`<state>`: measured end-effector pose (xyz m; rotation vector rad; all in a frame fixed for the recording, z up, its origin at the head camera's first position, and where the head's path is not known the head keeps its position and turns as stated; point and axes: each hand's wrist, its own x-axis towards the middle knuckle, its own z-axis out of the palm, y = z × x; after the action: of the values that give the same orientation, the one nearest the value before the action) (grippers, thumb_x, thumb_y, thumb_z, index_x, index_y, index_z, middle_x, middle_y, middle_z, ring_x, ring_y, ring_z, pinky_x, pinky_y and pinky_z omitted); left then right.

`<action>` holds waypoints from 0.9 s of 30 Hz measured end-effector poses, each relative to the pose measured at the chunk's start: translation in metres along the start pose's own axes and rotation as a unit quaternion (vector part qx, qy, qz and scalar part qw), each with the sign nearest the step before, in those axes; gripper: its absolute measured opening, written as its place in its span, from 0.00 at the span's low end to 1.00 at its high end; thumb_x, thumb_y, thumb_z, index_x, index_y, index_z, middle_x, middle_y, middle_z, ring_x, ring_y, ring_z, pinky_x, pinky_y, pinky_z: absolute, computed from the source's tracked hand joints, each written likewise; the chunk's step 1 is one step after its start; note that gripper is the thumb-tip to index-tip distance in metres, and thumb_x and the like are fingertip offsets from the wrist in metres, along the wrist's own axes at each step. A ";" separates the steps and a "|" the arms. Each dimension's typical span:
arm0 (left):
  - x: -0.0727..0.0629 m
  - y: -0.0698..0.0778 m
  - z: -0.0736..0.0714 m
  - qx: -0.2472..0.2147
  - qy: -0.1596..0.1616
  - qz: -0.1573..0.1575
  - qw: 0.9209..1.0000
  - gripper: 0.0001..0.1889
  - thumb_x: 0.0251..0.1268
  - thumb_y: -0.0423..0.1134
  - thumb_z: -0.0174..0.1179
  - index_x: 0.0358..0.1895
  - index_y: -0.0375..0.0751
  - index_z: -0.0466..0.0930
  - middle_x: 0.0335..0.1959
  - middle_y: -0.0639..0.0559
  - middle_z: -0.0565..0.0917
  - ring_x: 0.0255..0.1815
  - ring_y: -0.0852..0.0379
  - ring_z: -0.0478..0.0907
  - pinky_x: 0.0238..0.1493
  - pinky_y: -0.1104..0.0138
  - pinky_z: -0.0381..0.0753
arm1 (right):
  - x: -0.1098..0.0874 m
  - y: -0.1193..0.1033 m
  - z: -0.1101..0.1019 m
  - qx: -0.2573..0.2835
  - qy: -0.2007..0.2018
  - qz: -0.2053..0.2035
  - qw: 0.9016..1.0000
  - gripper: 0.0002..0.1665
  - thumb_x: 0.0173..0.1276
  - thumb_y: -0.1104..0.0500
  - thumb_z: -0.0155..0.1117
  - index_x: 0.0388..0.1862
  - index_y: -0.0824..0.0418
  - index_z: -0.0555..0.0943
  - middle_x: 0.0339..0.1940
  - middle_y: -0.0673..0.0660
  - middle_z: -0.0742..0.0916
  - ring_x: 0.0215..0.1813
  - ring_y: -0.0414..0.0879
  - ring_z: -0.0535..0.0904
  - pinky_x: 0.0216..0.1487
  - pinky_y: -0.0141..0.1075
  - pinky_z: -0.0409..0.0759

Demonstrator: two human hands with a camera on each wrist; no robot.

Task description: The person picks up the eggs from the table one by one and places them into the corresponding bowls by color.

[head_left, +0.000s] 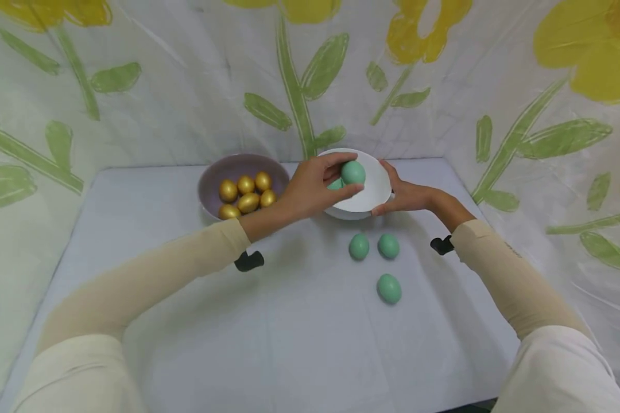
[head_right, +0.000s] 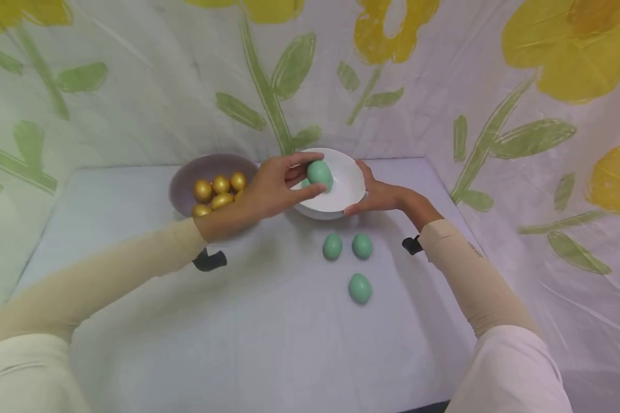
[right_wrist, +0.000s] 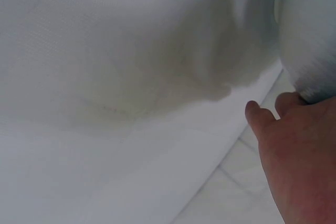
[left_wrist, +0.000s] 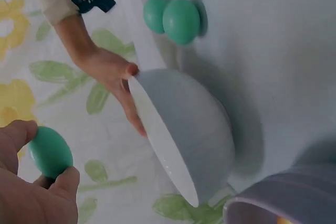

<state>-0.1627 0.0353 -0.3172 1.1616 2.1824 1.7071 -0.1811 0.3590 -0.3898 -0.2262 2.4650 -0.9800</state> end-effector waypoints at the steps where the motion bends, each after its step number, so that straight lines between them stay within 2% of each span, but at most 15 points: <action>1: 0.005 -0.002 -0.004 0.015 -0.003 0.000 1.000 0.32 0.66 0.38 0.76 0.71 0.32 0.77 0.70 0.40 0.80 0.70 0.53 0.79 0.65 0.71 0.78 | 0.000 0.000 0.000 0.002 0.000 0.002 1.000 0.83 0.65 0.43 0.79 0.84 0.42 0.16 0.88 0.59 0.39 0.86 0.60 0.45 0.81 0.62 0.52; 4: 0.018 -0.012 -0.015 0.081 -0.030 -0.010 0.996 0.33 0.68 0.38 0.75 0.72 0.31 0.75 0.71 0.40 0.79 0.71 0.52 0.78 0.68 0.69 0.77 | -0.001 0.000 0.000 0.007 -0.002 0.006 1.000 0.83 0.65 0.44 0.79 0.83 0.42 0.16 0.88 0.60 0.38 0.86 0.63 0.46 0.81 0.63 0.53; 6: 0.024 -0.019 -0.020 0.147 -0.055 -0.021 0.987 0.33 0.69 0.40 0.73 0.73 0.32 0.74 0.71 0.41 0.79 0.70 0.51 0.78 0.69 0.67 0.76 | 0.000 0.001 0.000 0.009 -0.002 0.009 1.000 0.83 0.65 0.44 0.80 0.83 0.42 0.16 0.88 0.60 0.38 0.86 0.63 0.46 0.81 0.63 0.52; 10: 0.036 -0.034 -0.026 0.268 -0.103 -0.034 0.957 0.33 0.72 0.42 0.71 0.74 0.31 0.73 0.71 0.41 0.79 0.70 0.49 0.77 0.71 0.61 0.74 | 0.001 0.002 0.001 0.005 0.000 0.010 1.000 0.84 0.64 0.43 0.80 0.83 0.42 0.16 0.88 0.62 0.39 0.86 0.64 0.46 0.81 0.64 0.52; 12: 0.043 -0.042 -0.026 0.306 -0.125 -0.040 0.943 0.32 0.72 0.41 0.71 0.74 0.29 0.73 0.70 0.39 0.79 0.71 0.46 0.76 0.72 0.59 0.74 | 0.001 0.001 0.001 0.004 0.005 0.008 1.000 0.84 0.64 0.43 0.80 0.84 0.42 0.17 0.88 0.61 0.40 0.86 0.63 0.46 0.82 0.63 0.52; 15: 0.052 -0.059 -0.024 0.360 -0.163 -0.051 0.917 0.31 0.72 0.39 0.70 0.72 0.29 0.74 0.68 0.38 0.81 0.68 0.45 0.77 0.70 0.58 0.76 | 0.001 0.000 0.002 -0.003 0.009 0.006 1.000 0.83 0.63 0.41 0.80 0.84 0.43 0.18 0.88 0.60 0.39 0.86 0.62 0.44 0.82 0.63 0.50; 19: 0.058 -0.075 -0.020 0.411 -0.203 -0.063 0.886 0.25 0.72 0.37 0.69 0.67 0.28 0.77 0.58 0.39 0.84 0.54 0.47 0.79 0.59 0.58 0.80 | 0.003 0.001 0.002 -0.009 0.006 0.005 1.000 0.83 0.63 0.39 0.80 0.84 0.42 0.18 0.88 0.58 0.38 0.87 0.60 0.43 0.82 0.63 0.48; 21: 0.060 -0.076 -0.018 0.426 -0.210 -0.065 0.878 0.21 0.72 0.36 0.69 0.62 0.30 0.79 0.52 0.41 0.83 0.46 0.49 0.76 0.52 0.58 0.80 | 0.003 0.001 0.002 -0.010 0.006 0.005 1.000 0.84 0.63 0.39 0.80 0.84 0.42 0.18 0.88 0.58 0.38 0.87 0.59 0.42 0.83 0.63 0.48; 22: 0.060 -0.076 -0.017 0.429 -0.211 -0.064 0.876 0.18 0.72 0.35 0.69 0.59 0.30 0.79 0.50 0.42 0.83 0.45 0.50 0.75 0.51 0.58 0.79 | 0.003 0.001 0.001 -0.011 0.005 0.006 1.000 0.84 0.62 0.39 0.80 0.84 0.42 0.18 0.88 0.58 0.37 0.87 0.59 0.42 0.83 0.63 0.48; 25: 0.065 -0.072 -0.012 0.448 -0.214 -0.072 0.865 0.14 0.70 0.31 0.68 0.54 0.31 0.79 0.49 0.41 0.82 0.45 0.49 0.76 0.50 0.58 0.81 | 0.002 0.002 -0.001 -0.012 0.007 0.008 1.000 0.84 0.62 0.39 0.81 0.84 0.41 0.18 0.88 0.58 0.38 0.87 0.59 0.42 0.83 0.63 0.47; 27: 0.069 -0.072 -0.008 0.466 -0.221 -0.078 0.853 0.14 0.71 0.29 0.66 0.56 0.31 0.79 0.51 0.40 0.82 0.48 0.47 0.78 0.53 0.57 0.82 | 0.002 0.003 -0.001 -0.009 0.009 0.009 1.000 0.84 0.62 0.39 0.81 0.84 0.40 0.18 0.88 0.59 0.39 0.87 0.59 0.42 0.83 0.62 0.47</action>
<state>-0.2491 0.0693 -0.3539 1.2823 2.6797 0.1665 -0.1829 0.3615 -0.3923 -0.2024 2.4879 -0.9567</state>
